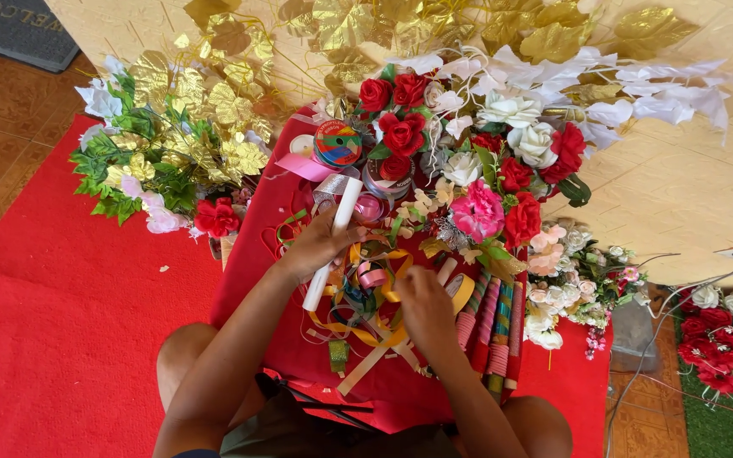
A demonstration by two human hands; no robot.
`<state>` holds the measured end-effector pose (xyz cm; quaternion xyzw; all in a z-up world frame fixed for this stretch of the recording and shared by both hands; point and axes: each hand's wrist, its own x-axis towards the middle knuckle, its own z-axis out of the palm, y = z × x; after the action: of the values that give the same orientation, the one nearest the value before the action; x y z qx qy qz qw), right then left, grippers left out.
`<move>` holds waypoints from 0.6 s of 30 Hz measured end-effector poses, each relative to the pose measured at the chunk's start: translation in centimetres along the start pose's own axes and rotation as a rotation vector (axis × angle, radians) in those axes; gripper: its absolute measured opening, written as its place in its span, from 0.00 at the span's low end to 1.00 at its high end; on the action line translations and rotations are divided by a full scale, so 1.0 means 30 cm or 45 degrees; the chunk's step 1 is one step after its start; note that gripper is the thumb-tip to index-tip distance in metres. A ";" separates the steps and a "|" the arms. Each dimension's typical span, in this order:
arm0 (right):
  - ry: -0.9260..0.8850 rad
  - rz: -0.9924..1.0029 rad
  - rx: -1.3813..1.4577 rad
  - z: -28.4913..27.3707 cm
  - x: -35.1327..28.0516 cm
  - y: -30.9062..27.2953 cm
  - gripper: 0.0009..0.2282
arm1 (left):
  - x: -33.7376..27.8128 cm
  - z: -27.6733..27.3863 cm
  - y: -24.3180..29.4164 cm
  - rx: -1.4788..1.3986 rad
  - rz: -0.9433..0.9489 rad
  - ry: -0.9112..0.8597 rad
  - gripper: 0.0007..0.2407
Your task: The person sits on a red mat and wraps colorful ribbons around cylindrical cardboard tubes. They handle multiple ribbons and tubes, winding the ribbons tightly around the tubes to create decorative items.
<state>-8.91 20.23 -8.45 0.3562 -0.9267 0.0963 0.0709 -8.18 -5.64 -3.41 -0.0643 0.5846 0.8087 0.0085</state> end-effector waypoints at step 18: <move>0.181 -0.430 -0.108 0.038 0.020 -0.055 0.04 | -0.003 0.006 0.007 0.103 -0.029 -0.090 0.13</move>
<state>-8.31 18.36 -9.23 0.4958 -0.8496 0.0686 0.1662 -8.12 -5.54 -3.15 -0.0420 0.6154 0.7860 0.0408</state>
